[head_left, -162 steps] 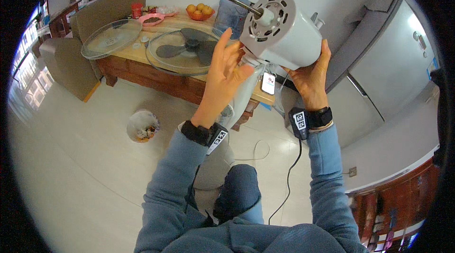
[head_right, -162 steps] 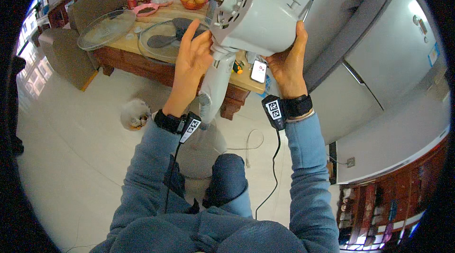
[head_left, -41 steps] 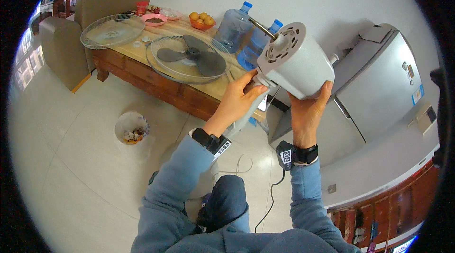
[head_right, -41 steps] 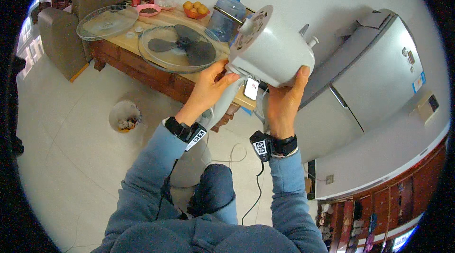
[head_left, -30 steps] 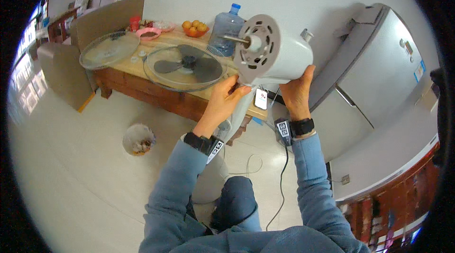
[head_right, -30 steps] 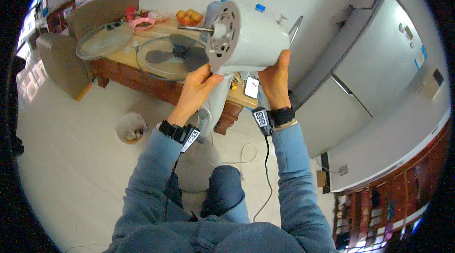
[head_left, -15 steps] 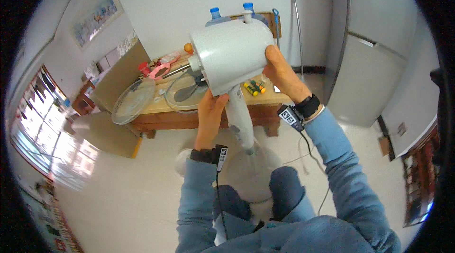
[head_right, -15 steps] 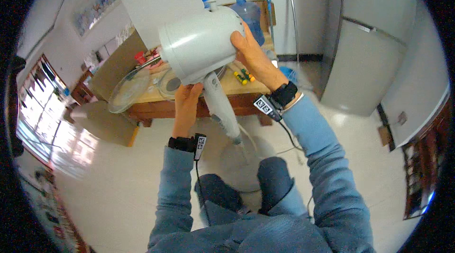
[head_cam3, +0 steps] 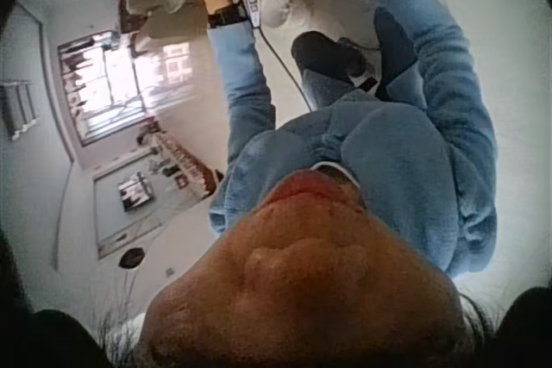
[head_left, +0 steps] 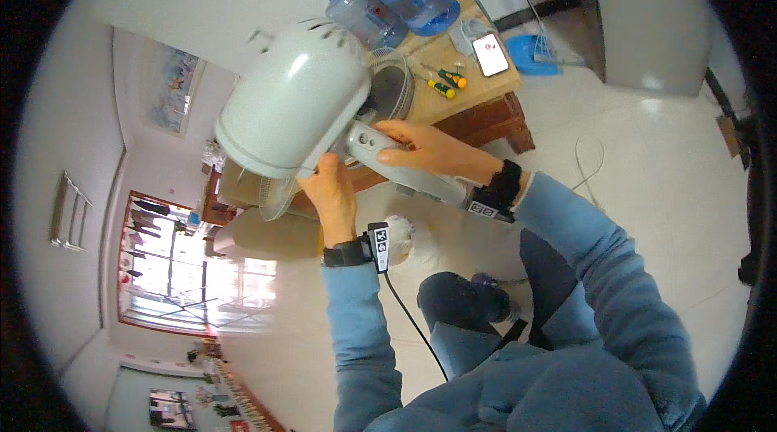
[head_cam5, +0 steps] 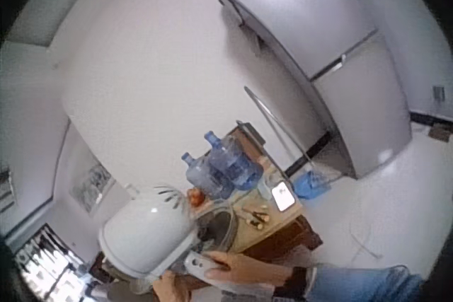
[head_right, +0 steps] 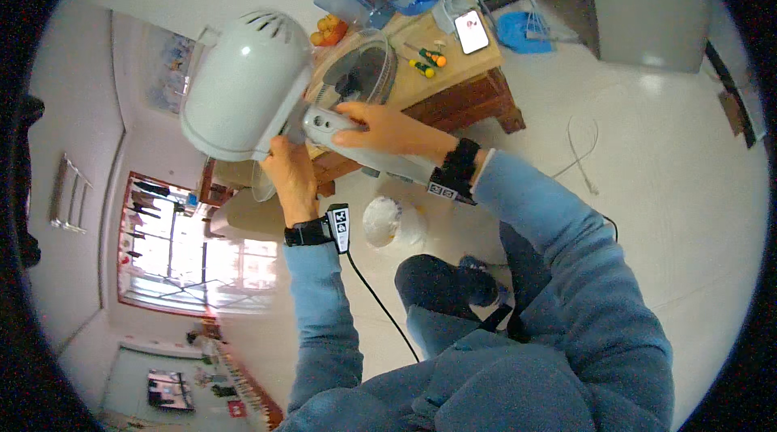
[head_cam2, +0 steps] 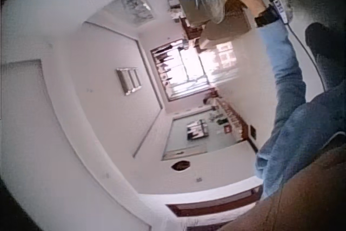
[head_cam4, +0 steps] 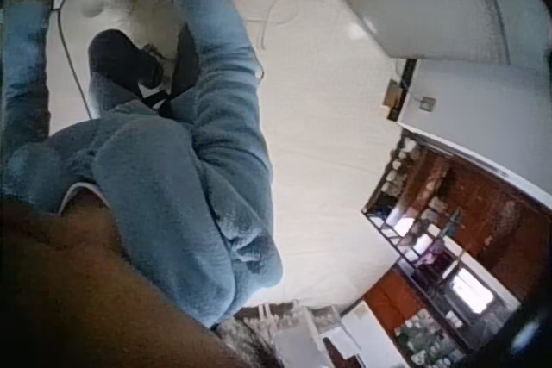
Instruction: The person retrieves two screwdrivers from a drawer, moves a blue plastic stool, and sits on the floor to work on a white pedestal fan. They use the screwdrivers to loosen and remove the rear housing of the fan, then reattach it and tighten the screws.
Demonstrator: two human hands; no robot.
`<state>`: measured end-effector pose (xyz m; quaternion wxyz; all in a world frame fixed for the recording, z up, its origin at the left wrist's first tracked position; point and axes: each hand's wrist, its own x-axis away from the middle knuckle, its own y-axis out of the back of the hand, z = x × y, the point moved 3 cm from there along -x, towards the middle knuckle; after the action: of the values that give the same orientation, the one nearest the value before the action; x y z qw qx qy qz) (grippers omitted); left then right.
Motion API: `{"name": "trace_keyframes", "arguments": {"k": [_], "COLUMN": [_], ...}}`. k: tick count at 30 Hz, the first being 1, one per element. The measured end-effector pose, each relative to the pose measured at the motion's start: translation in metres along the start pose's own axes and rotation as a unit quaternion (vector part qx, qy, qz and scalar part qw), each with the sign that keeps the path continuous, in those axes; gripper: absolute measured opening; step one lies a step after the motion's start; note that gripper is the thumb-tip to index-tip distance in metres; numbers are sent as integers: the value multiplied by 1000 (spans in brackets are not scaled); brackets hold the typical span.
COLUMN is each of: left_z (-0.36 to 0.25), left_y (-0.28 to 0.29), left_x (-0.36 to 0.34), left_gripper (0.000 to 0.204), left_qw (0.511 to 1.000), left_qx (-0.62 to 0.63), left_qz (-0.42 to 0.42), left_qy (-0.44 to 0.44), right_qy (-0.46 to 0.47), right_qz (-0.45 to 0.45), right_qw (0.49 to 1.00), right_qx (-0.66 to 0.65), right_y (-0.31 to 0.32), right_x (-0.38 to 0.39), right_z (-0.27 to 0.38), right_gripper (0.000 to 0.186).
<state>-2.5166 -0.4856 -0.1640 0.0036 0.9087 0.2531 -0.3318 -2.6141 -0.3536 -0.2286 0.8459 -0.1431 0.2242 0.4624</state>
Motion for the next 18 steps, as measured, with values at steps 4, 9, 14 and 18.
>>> {"name": "trace_keyframes", "arguments": {"k": [4, 9, 14, 18], "left_z": [-9, -22, -28, -26], "left_y": [5, 14, 5, -3], "left_x": [-1, 1, 10, 12], "left_gripper": [82, 69, 71, 81], "left_qw": [998, 997, 988, 970], "left_qx": [-53, -81, -124, -226], "left_qz": [29, -3, -86, -60], "left_qy": [-5, -14, -21, -62], "right_qy": [43, 162, 191, 182], "right_qz": [-20, -129, -204, -184], "right_qw": [999, 978, 960, 965], "right_qx": [2, -1, -11, -32], "right_y": [-13, -21, -24, -25], "right_x": [-7, -21, -23, -22], "right_z": [-21, -15, -12, -19], "right_gripper": [62, 64, 49, 50]}}
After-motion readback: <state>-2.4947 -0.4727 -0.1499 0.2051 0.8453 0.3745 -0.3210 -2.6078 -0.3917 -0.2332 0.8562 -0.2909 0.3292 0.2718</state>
